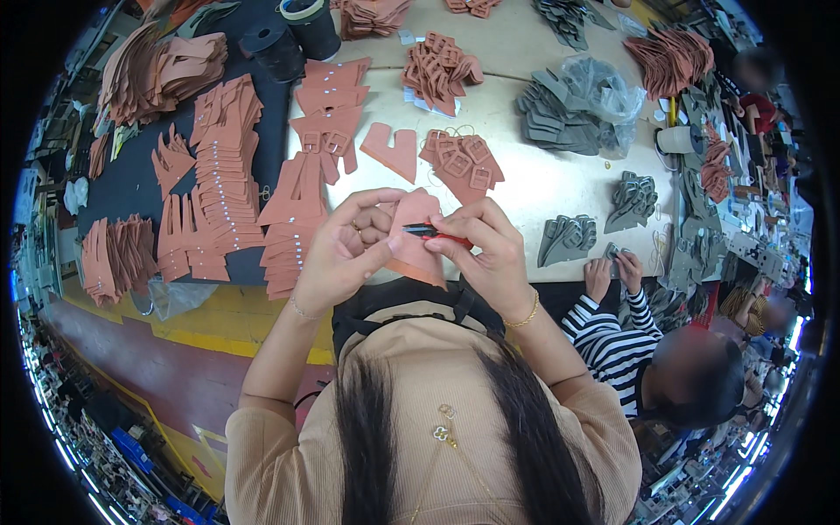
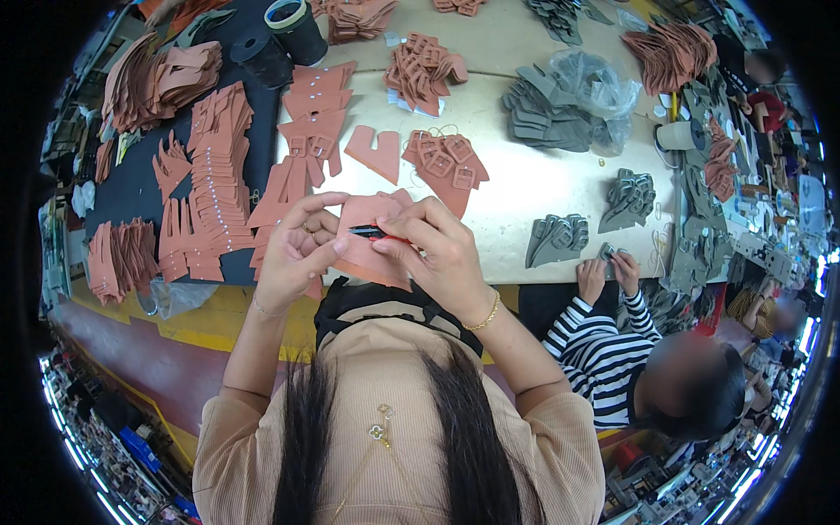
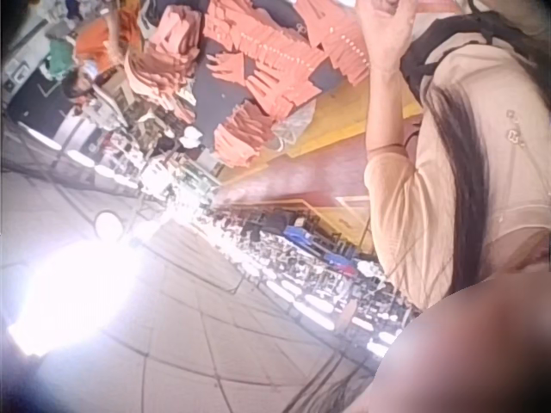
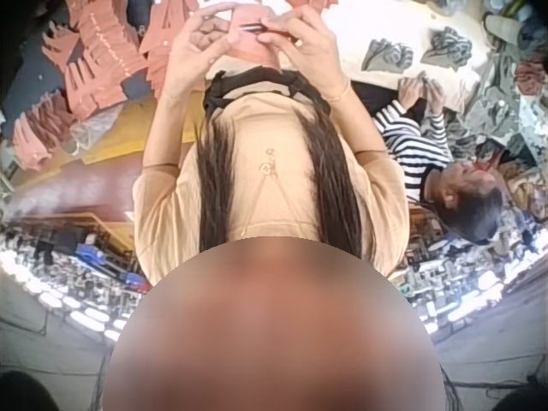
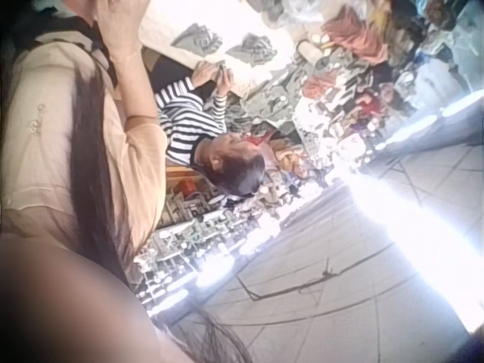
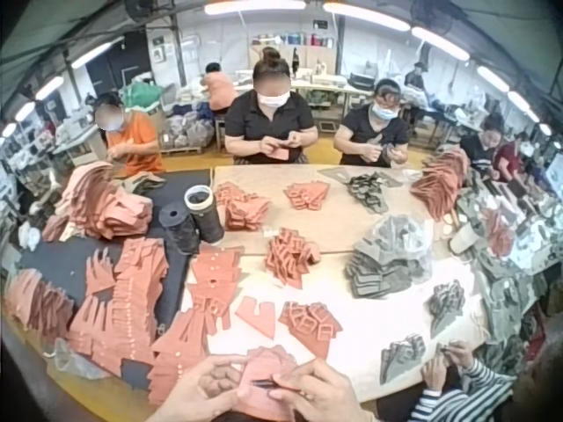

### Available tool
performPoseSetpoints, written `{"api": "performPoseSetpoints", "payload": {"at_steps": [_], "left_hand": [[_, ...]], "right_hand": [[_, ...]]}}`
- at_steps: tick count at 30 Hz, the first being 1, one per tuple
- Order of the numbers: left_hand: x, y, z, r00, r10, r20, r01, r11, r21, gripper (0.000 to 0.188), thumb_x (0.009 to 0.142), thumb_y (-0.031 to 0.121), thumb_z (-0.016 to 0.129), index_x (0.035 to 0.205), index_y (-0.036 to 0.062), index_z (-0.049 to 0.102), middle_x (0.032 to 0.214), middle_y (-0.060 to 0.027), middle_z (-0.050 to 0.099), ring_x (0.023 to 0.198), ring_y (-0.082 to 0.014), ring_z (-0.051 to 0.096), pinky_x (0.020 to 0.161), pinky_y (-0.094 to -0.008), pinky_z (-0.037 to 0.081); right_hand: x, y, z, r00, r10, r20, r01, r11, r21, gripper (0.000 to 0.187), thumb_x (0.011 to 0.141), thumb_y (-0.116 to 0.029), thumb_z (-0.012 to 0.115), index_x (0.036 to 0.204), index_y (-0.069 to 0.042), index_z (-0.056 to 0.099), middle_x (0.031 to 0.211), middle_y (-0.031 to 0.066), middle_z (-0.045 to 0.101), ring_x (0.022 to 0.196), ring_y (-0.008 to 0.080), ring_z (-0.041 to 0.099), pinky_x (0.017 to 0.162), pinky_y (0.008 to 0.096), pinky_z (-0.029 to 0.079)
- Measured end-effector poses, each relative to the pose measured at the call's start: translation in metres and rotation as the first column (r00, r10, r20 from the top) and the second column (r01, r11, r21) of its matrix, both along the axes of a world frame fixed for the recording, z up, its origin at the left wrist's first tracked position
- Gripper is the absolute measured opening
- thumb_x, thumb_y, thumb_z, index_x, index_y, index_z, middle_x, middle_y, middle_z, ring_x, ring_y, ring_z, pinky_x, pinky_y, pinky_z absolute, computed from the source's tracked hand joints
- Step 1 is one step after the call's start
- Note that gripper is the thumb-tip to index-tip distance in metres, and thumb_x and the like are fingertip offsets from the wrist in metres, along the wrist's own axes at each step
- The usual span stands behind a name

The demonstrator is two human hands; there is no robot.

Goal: The person uses red-handled scissors to trim the edges of pink leather pieces at a worktable. They repeatedly pick up pieces, cut along the edges, and place the trimmed pieces into a growing stack. Another worker is visible across the table handling similar materials.

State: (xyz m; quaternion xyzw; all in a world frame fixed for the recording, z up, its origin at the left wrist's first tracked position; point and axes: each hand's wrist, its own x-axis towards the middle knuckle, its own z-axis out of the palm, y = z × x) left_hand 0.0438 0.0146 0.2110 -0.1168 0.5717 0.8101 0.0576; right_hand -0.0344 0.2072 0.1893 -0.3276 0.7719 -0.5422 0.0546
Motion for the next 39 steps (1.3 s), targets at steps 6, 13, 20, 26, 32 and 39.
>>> {"api": "performPoseSetpoints", "payload": {"at_steps": [6,13,20,26,32,39], "left_hand": [[-0.003,-0.001,0.003,1.0,0.01,0.029,-0.01,1.0,0.013,0.047,0.085,-0.004,0.061,0.129,-0.0009,0.046,0.084,0.0013,0.05,0.067,-0.0006,0.045,0.053,-0.0156,0.033],[-0.004,-0.004,0.005,1.0,-0.003,0.007,0.003,1.0,-0.017,0.049,0.085,0.0,0.058,0.132,0.0003,0.045,0.088,0.0002,0.055,0.076,-0.0025,0.05,0.06,-0.0163,0.039],[-0.011,-0.002,-0.006,0.98,0.192,0.047,-0.194,0.887,0.419,0.049,0.086,0.01,0.049,0.134,0.0025,0.039,0.117,-0.0118,0.054,0.112,-0.0201,0.053,0.098,-0.0363,0.042],[-0.011,0.004,-0.009,0.956,0.239,0.171,-0.292,0.721,0.629,0.051,0.089,0.018,0.051,0.135,0.0016,0.037,0.127,-0.0137,0.049,0.121,-0.0244,0.049,0.103,-0.041,0.04],[-0.005,0.023,-0.004,0.958,0.176,0.227,-0.272,0.808,0.523,0.047,0.089,0.006,0.058,0.132,-0.0003,0.039,0.125,-0.0111,0.052,0.114,-0.0196,0.055,0.093,-0.0361,0.05],[-0.002,0.019,-0.005,0.934,0.326,0.148,-0.358,0.874,0.329,0.041,0.087,0.004,0.062,0.124,-0.0017,0.044,0.115,-0.0104,0.058,0.105,-0.0171,0.059,0.089,-0.0322,0.05]], "right_hand": [[-0.003,-0.002,0.001,0.998,-0.015,0.069,0.021,0.997,-0.077,0.021,0.072,-0.006,0.078,0.091,-0.002,0.07,0.084,0.0067,0.06,0.069,0.0141,0.06,0.06,0.026,0.049],[-0.004,0.004,-0.005,0.986,-0.019,0.165,0.035,0.995,-0.094,0.034,0.075,-0.002,0.077,0.107,-0.001,0.065,0.092,0.0057,0.058,0.081,0.0101,0.058,0.065,0.0215,0.047],[-0.009,0.001,-0.013,0.862,-0.093,0.498,0.178,0.976,-0.126,0.041,0.087,-0.028,0.071,0.11,0.001,0.054,0.089,0.0023,0.054,0.073,0.0072,0.047,0.066,0.0197,0.041],[-0.01,-0.006,-0.003,0.554,0.078,0.829,0.146,0.971,-0.188,0.026,0.089,-0.025,0.069,0.089,0.0,0.061,0.064,-0.0037,0.052,0.057,0.0023,0.043,0.052,0.0209,0.037],[-0.009,-0.014,0.0,0.756,-0.026,0.654,0.151,0.979,-0.136,0.027,0.084,-0.022,0.074,0.09,0.001,0.06,0.067,-0.0019,0.052,0.061,0.0055,0.05,0.054,0.0201,0.04],[-0.003,-0.005,0.01,0.987,-0.117,-0.11,0.114,0.993,-0.038,0.03,0.074,-0.01,0.077,0.097,0.002,0.063,0.089,0.0113,0.059,0.076,0.019,0.062,0.062,0.0274,0.051]]}}
